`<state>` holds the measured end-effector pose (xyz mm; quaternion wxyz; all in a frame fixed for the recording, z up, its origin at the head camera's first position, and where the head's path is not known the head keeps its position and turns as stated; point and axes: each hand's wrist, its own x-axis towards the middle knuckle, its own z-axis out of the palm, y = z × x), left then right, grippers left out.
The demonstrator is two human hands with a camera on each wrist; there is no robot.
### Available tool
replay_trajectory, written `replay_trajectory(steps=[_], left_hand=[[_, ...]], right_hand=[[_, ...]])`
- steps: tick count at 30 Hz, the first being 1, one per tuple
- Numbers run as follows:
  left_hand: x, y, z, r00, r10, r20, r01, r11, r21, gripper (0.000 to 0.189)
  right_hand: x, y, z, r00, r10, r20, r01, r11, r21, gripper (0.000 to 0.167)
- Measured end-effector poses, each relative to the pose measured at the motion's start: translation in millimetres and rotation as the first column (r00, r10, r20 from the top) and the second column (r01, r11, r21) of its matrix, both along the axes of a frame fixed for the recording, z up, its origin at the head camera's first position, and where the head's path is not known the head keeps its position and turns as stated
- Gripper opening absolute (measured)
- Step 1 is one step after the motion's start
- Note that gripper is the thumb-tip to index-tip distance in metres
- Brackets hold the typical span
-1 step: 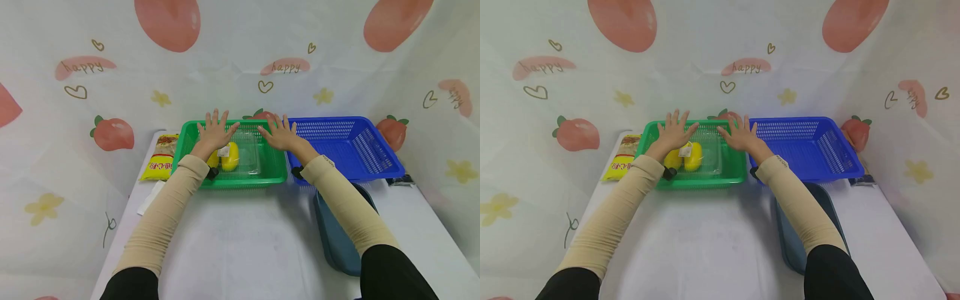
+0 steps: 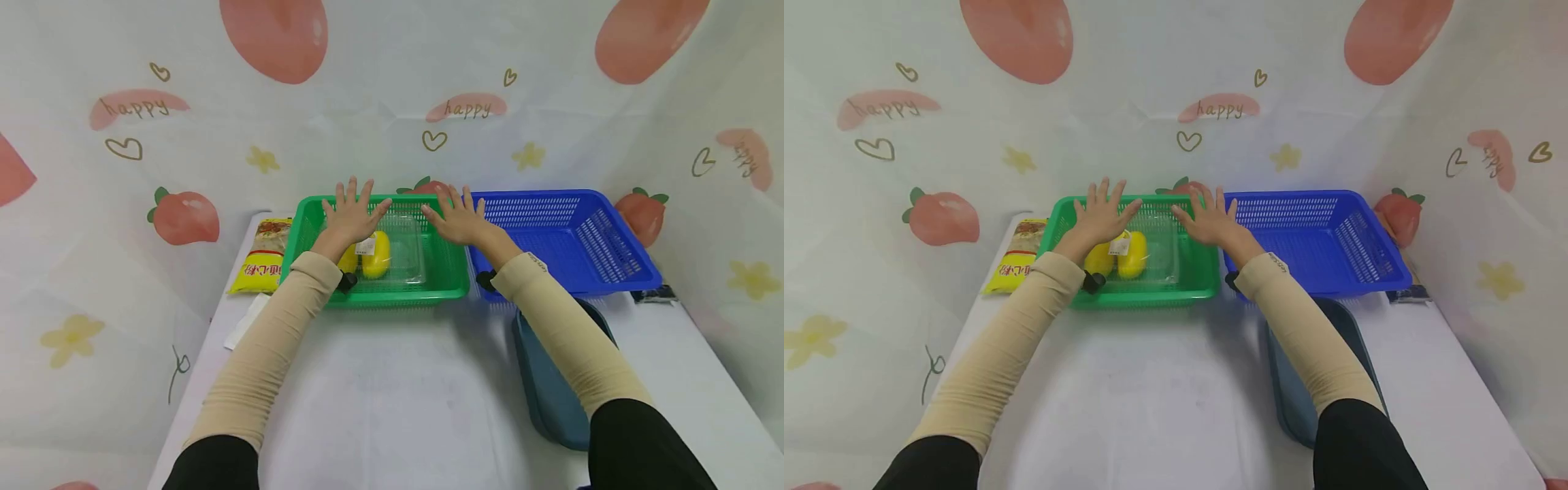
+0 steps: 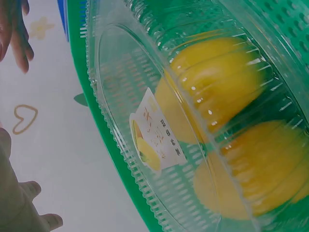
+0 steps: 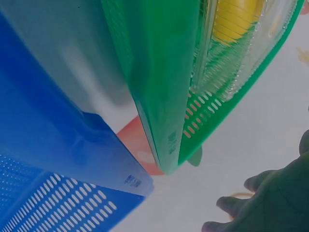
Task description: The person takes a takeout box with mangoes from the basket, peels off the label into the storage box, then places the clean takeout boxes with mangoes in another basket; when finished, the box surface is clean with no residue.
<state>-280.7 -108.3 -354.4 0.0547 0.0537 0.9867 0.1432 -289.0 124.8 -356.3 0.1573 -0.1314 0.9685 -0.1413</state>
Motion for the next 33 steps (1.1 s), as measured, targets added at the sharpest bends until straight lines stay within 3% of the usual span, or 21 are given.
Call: replay_trajectory(steps=[13,17,20,24,29,33], left_hand=[[-3.2,-6.3,-6.4,1.000,-0.003,0.027,0.003,1.000,0.001,0.076],[2.1,-14.9,-6.0,0.999,-0.004,0.040,0.003,0.999,0.037,0.075],[15.7,-23.8,-2.0,0.999,-0.005,0.038,0.001,0.995,0.102,0.074],[51.3,-40.4,-5.3,0.999,0.035,0.015,-0.037,0.984,0.175,0.073],[98.1,-67.4,-37.1,0.991,0.135,-0.025,-0.128,0.974,0.188,0.072],[117.8,-85.6,-56.9,0.979,0.198,-0.051,-0.185,0.963,0.194,0.075]], right_hand=[[3.7,0,-0.1,1.000,0.002,-0.025,-0.003,1.000,-0.015,0.077],[10.9,-5,1.6,0.999,0.040,0.007,-0.040,0.998,-0.038,0.078],[19.6,-8,5.7,0.996,0.076,0.050,-0.071,0.993,-0.093,0.079],[34.9,-13,4.8,0.992,0.075,0.105,-0.055,0.982,-0.183,0.079],[52.4,-27,-13.1,0.990,0.049,0.131,-0.021,0.978,-0.206,0.077],[59.7,-42,-25.9,0.987,0.013,0.159,0.022,0.975,-0.219,0.078]])
